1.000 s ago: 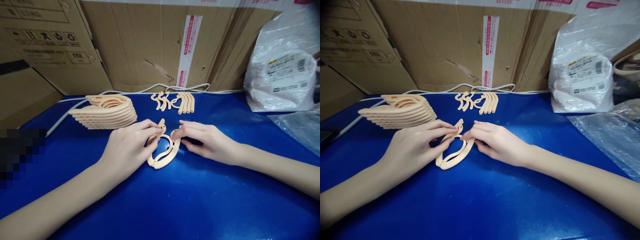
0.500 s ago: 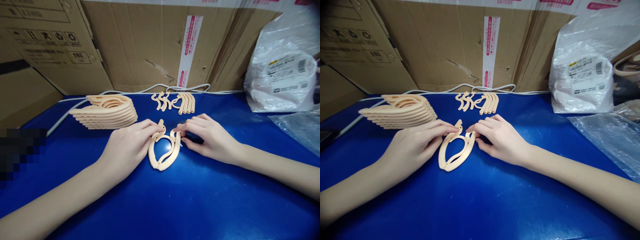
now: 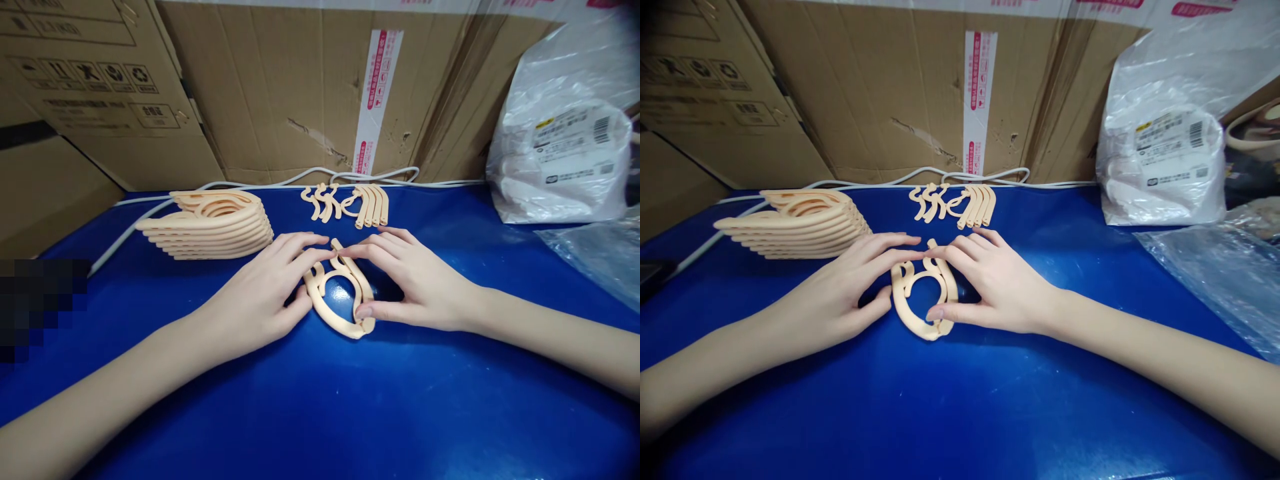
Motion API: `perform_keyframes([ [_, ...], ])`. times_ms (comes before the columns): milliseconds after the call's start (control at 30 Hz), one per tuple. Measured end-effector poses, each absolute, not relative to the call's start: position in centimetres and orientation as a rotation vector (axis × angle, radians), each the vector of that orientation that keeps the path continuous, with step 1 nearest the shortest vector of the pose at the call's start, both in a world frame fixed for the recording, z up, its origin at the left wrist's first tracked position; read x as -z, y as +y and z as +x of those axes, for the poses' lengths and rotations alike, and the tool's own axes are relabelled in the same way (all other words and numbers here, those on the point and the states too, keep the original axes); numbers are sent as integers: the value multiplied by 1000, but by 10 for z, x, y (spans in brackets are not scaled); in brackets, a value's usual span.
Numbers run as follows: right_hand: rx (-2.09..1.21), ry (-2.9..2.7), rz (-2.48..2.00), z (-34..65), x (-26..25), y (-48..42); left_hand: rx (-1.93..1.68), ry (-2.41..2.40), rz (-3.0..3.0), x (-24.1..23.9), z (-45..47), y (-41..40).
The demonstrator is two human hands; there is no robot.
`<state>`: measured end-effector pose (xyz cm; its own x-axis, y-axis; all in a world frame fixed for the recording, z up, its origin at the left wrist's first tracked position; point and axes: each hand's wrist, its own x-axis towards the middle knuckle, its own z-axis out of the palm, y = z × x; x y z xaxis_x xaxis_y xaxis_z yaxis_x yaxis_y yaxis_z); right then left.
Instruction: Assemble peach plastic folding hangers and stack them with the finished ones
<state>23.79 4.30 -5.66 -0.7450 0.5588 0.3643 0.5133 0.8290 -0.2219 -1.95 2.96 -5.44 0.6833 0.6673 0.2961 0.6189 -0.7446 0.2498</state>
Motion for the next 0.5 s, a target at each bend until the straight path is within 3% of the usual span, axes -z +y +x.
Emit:
perform_keyframes([
  [233,-333,-2702,-702,240,59,47,-451,1082,2714,53,-16,26],
  [500,-248,-2580,-769,240,59,47,-477,1133,2779,47,-15,27],
])
